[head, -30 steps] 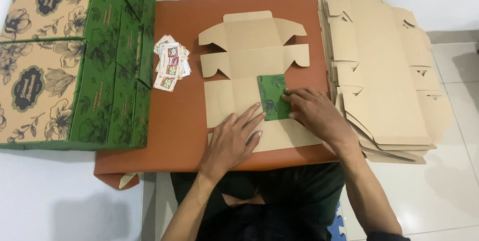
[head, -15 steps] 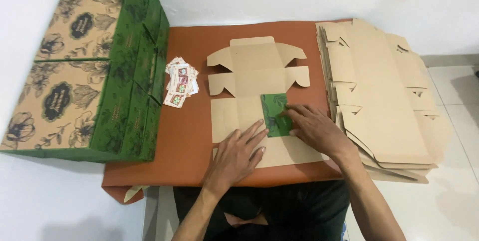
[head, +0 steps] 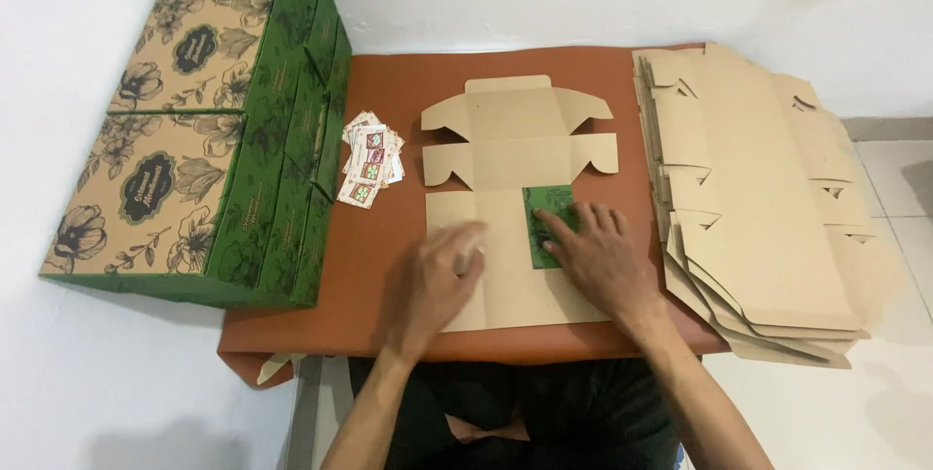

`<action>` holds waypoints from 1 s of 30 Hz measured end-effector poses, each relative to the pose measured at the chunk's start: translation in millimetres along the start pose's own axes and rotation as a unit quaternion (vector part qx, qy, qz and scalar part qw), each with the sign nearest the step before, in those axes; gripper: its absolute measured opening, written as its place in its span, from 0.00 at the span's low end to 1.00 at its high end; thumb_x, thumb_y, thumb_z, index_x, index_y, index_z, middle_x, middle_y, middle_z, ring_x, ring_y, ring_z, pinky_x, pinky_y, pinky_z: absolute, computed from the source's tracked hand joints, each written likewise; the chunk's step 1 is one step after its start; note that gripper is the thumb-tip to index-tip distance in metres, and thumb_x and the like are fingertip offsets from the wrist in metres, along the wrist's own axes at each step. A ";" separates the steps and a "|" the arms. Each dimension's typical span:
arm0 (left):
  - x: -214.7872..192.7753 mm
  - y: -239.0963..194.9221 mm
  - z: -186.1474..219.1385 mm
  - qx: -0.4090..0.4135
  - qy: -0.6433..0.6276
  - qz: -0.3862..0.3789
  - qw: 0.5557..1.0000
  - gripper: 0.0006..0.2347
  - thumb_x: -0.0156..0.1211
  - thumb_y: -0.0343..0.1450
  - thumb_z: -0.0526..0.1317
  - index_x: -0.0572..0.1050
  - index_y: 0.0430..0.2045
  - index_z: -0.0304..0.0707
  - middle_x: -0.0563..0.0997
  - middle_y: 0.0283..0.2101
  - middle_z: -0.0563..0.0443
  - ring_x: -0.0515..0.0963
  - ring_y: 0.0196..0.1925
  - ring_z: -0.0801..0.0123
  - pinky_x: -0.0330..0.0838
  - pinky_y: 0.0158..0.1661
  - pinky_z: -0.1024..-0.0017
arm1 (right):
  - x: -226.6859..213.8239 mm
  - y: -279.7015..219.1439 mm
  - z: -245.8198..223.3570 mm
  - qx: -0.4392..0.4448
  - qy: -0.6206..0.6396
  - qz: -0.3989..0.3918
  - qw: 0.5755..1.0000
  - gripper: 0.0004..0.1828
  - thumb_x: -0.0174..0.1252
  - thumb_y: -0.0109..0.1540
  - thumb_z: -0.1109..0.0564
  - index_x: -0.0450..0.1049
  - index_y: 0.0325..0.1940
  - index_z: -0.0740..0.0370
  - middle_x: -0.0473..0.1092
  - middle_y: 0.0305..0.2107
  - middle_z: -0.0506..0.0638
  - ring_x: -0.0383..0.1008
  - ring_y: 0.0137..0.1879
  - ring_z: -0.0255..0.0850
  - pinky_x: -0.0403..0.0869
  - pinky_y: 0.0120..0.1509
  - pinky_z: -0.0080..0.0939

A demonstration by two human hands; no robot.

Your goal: Assembling cardboard boxes by folding flat templates and applying stickers.

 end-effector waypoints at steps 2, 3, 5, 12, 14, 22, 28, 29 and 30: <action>-11.8 9.5 -8.0 -0.017 0.106 0.007 0.994 0.16 0.57 0.76 0.42 0.79 0.59 0.43 0.82 0.59 0.39 0.82 0.55 0.42 0.75 0.51 0.49 | 4.8 4.4 -4.1 -0.012 -0.011 -0.004 1.000 0.25 0.39 0.76 0.39 0.63 0.77 0.35 0.65 0.58 0.53 0.64 0.71 0.50 0.63 0.76 0.55; -18.6 12.2 -13.9 -0.037 0.209 0.011 0.977 0.19 0.55 0.78 0.45 0.77 0.62 0.41 0.79 0.62 0.37 0.78 0.59 0.41 0.73 0.53 0.45 | 9.6 4.5 -8.3 -0.024 -0.021 -0.013 0.999 0.25 0.39 0.76 0.43 0.62 0.78 0.39 0.65 0.63 0.55 0.60 0.77 0.52 0.60 0.79 0.57; -9.5 16.2 -29.5 -0.072 0.214 -0.008 0.974 0.21 0.55 0.78 0.47 0.73 0.65 0.38 0.74 0.66 0.34 0.74 0.64 0.38 0.67 0.57 0.42 | 7.2 4.0 -15.3 -0.027 -0.019 -0.047 0.998 0.25 0.36 0.77 0.46 0.58 0.79 0.43 0.61 0.68 0.56 0.57 0.79 0.51 0.59 0.81 0.57; -9.1 19.9 -44.9 -0.138 0.064 -0.001 0.988 0.24 0.52 0.80 0.49 0.68 0.70 0.38 0.73 0.67 0.34 0.68 0.72 0.38 0.56 0.66 0.40 | 8.4 2.2 -16.2 -0.020 -0.006 -0.107 0.994 0.27 0.24 0.78 0.48 0.50 0.82 0.45 0.53 0.76 0.51 0.51 0.83 0.47 0.53 0.86 0.57; -9.6 20.9 -40.8 -0.144 -0.043 0.024 0.988 0.23 0.53 0.79 0.47 0.66 0.70 0.38 0.69 0.69 0.32 0.68 0.72 0.33 0.59 0.68 0.39 | 7.2 2.2 -14.6 -0.019 -0.001 -0.110 0.994 0.27 0.23 0.78 0.47 0.50 0.82 0.45 0.53 0.76 0.51 0.51 0.83 0.47 0.52 0.86 0.57; 13.8 10.1 14.7 -0.022 -0.183 -0.060 0.981 0.23 0.44 0.77 0.27 0.67 0.70 0.32 0.75 0.68 0.28 0.70 0.71 0.32 0.63 0.69 0.41 | 3.4 1.1 -8.7 -0.018 0.027 -0.106 0.994 0.28 0.23 0.78 0.44 0.54 0.81 0.45 0.54 0.76 0.50 0.52 0.83 0.46 0.49 0.86 0.55; 53.7 -0.3 15.2 0.038 0.134 -0.127 0.982 0.19 0.49 0.80 0.37 0.74 0.68 0.43 0.62 0.76 0.26 0.58 0.80 0.37 0.48 0.73 0.40 | -11.4 0.4 -5.8 -0.009 0.112 -0.091 0.990 0.28 0.36 0.77 0.42 0.55 0.82 0.42 0.58 0.75 0.49 0.56 0.81 0.47 0.53 0.84 0.57; 54.4 -0.9 13.5 0.036 0.145 -0.129 0.980 0.19 0.48 0.81 0.38 0.73 0.68 0.44 0.62 0.77 0.28 0.58 0.80 0.39 0.47 0.74 0.40 | -13.9 0.2 -9.4 -0.022 0.102 -0.088 0.991 0.27 0.35 0.77 0.44 0.56 0.82 0.37 0.58 0.74 0.49 0.56 0.80 0.49 0.55 0.83 0.58; 55.2 -1.6 11.7 0.033 0.156 -0.131 0.979 0.19 0.48 0.81 0.39 0.73 0.68 0.45 0.62 0.77 0.29 0.58 0.80 0.41 0.47 0.74 0.41 | -16.5 -0.2 -13.0 -0.035 0.092 -0.086 0.991 0.27 0.35 0.77 0.46 0.56 0.82 0.31 0.59 0.74 0.49 0.57 0.80 0.50 0.57 0.82 0.59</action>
Point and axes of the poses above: each hand's wrist, its own y-axis towards the middle knuckle, its own x-axis out of the palm, z = x × y, the point moved 9 cm from there along y, towards the middle knuckle
